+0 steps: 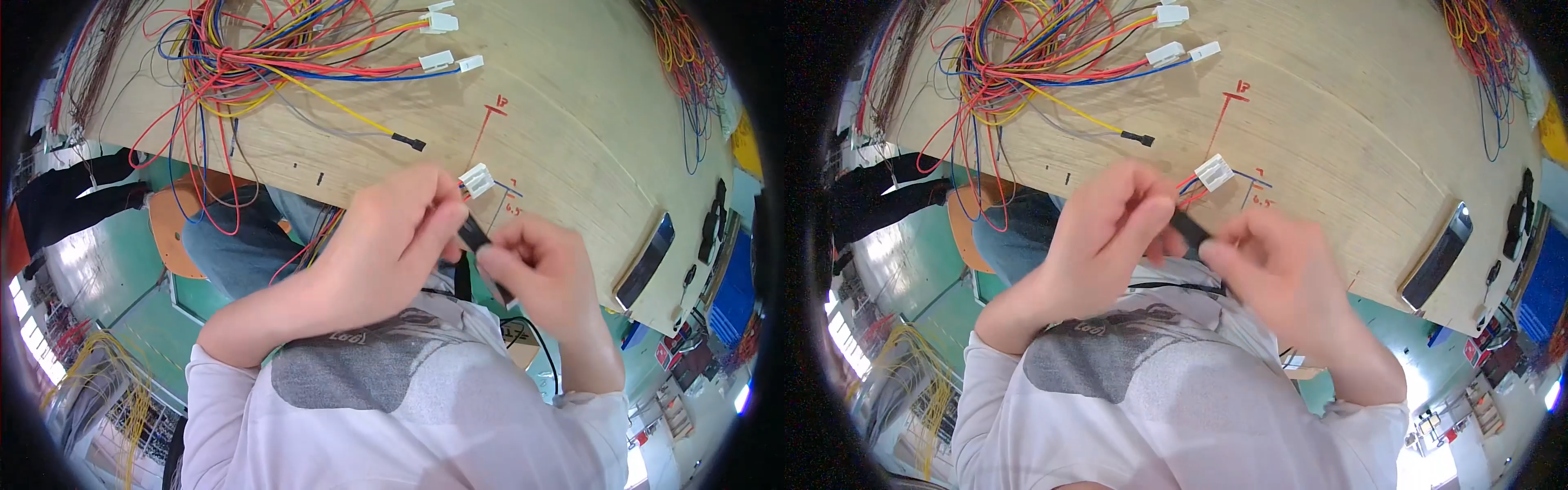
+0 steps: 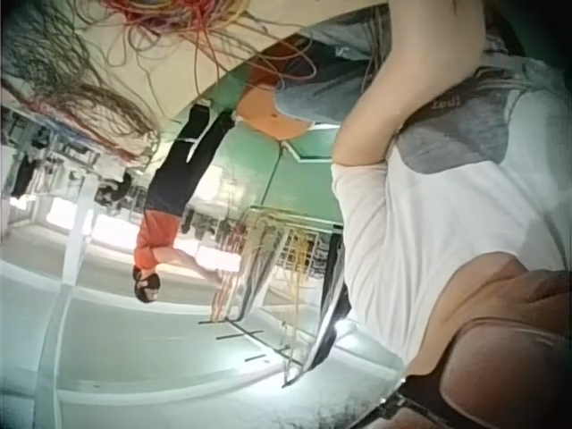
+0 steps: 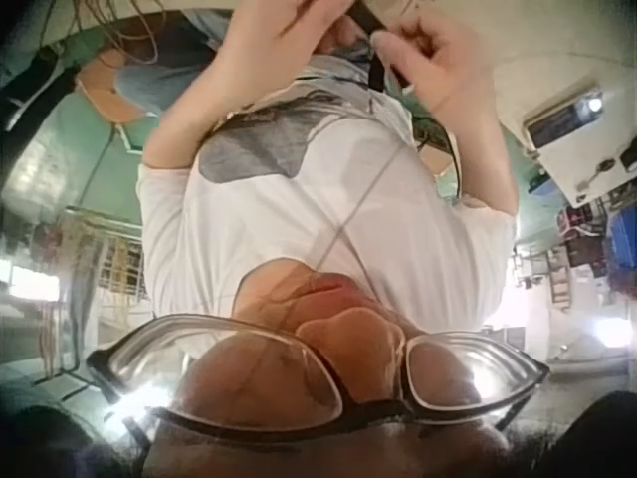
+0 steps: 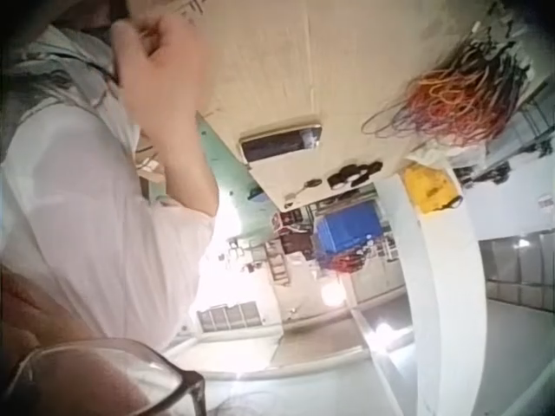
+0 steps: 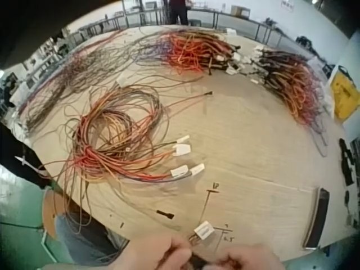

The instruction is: Assembling a wiring harness by bundling color-coded wires and applying electrical tape near the connectors.

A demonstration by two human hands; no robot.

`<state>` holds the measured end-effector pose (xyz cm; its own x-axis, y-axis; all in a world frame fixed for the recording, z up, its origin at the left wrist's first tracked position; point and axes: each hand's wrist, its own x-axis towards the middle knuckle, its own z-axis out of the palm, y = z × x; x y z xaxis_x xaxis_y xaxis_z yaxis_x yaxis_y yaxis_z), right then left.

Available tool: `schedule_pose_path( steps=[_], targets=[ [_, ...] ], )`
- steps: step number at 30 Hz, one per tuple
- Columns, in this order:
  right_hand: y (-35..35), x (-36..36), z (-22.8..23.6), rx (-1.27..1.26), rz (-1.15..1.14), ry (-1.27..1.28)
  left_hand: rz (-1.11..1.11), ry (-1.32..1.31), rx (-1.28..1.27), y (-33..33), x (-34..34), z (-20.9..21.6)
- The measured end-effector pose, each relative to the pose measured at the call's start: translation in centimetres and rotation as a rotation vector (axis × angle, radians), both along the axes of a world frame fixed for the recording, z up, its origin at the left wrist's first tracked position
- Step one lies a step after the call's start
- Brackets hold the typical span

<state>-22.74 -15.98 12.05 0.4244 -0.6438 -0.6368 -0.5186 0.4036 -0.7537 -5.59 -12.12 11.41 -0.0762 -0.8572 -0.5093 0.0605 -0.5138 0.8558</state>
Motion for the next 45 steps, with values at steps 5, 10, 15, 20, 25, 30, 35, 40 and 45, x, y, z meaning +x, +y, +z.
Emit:
schedule_pose_path(
  steps=[5, 10, 15, 20, 25, 30, 35, 40, 45],
  targets=[
    [-0.8, 0.8, -2.8, 0.190, -0.147, -0.049, -0.076, -0.446, -0.322, -0.7, -0.6, -3.7],
    [-1.0, 1.2, -3.2, 0.121, -0.080, -0.041, -0.109, -0.652, -0.448, -1.1, -0.7, -4.0],
    [-1.2, 1.4, -3.4, 0.067, -0.055, -0.043, -0.044, -0.673, -0.435, -1.2, -1.0, -4.4],
    [-1.2, 1.3, -3.6, 0.058, -0.040, -0.030, -0.069, -0.743, -0.447, -1.3, -1.1, -4.3],
    [-1.1, 1.2, -3.7, 0.077, -0.064, -0.035, -0.068, -0.789, -0.492, -1.3, -1.2, -4.3],
    [-1.1, 1.3, -3.8, 0.088, -0.089, -0.049, -0.020, -0.705, -0.482, -1.2, -1.2, -4.5],
    [-0.9, 1.3, -3.6, 0.123, -0.141, -0.094, -0.037, -0.748, -0.497, -1.3, -1.3, -4.5],
    [-0.9, 1.3, -3.5, 0.121, -0.161, -0.062, -0.029, -0.728, -0.481, -1.5, -1.4, -4.7],
    [-0.8, 0.9, -4.2, -0.010, -0.093, 0.019, -0.070, -0.782, -0.522, -1.6, -1.5, -4.4]
  ],
)
